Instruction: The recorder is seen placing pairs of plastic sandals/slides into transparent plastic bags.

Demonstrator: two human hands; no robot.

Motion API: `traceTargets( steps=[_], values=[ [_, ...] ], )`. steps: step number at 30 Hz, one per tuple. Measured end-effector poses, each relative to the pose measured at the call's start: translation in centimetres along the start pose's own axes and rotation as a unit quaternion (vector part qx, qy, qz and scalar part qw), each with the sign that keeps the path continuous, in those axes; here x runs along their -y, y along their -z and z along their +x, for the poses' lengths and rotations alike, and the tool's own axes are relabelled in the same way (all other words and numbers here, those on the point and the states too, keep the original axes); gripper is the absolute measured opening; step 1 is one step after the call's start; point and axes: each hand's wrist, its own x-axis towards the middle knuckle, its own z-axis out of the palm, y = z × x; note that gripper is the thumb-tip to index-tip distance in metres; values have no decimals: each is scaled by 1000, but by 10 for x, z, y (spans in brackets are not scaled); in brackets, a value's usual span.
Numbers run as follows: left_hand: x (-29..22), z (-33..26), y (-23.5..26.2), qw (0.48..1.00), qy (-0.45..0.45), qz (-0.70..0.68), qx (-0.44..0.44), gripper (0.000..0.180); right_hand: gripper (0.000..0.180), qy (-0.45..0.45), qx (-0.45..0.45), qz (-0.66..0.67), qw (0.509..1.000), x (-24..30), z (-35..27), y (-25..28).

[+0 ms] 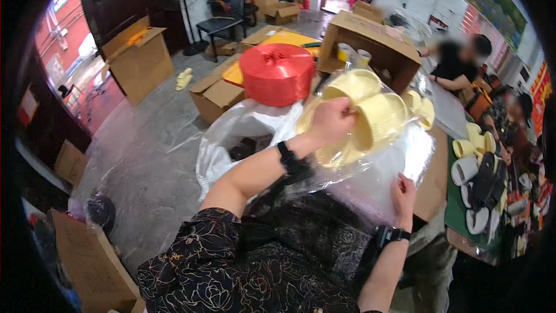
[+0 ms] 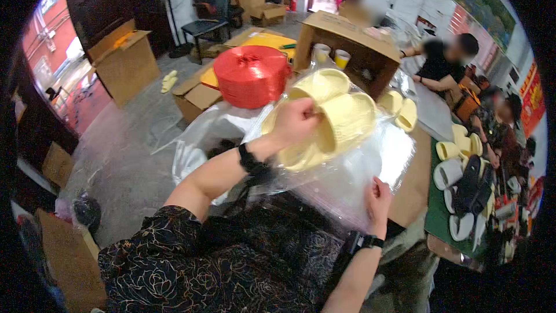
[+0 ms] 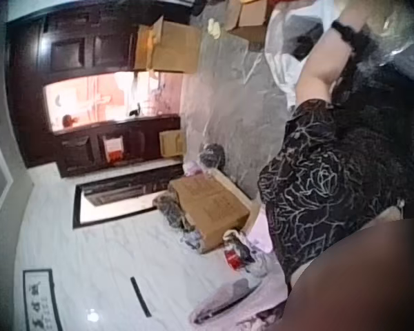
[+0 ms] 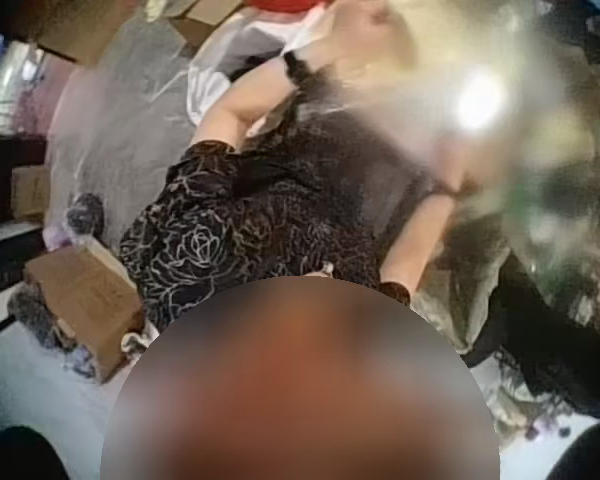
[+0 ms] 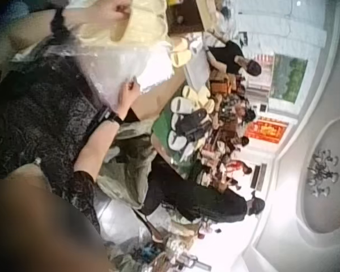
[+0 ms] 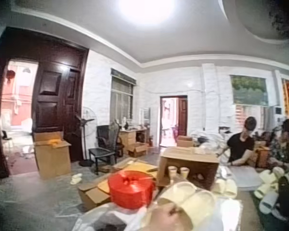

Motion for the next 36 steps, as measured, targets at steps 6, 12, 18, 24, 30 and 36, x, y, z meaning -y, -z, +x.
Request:
traceTargets(
  steps=[6,12,18,24,30,36],
  values=[
    [73,-42,178,961,-8,247,-124,14,34,-21,-2,45,999,-20,7,0],
    [125,-140,260,908,128,397,25,17,31,-13,8,68,998,-21,10,-3],
    [183,-160,207,917,156,312,191,17,31,-46,-5,71,996,-10,5,-6],
    [269,-115,130,883,255,238,313,22,29,-28,-7,24,999,-2,2,-3],
    [342,-94,85,891,286,331,122,30,28,-38,-22,5,999,-3,-7,8],
    [304,-114,123,921,282,219,154,35,29,-34,-12,20,999,-7,-1,9]
  ],
)
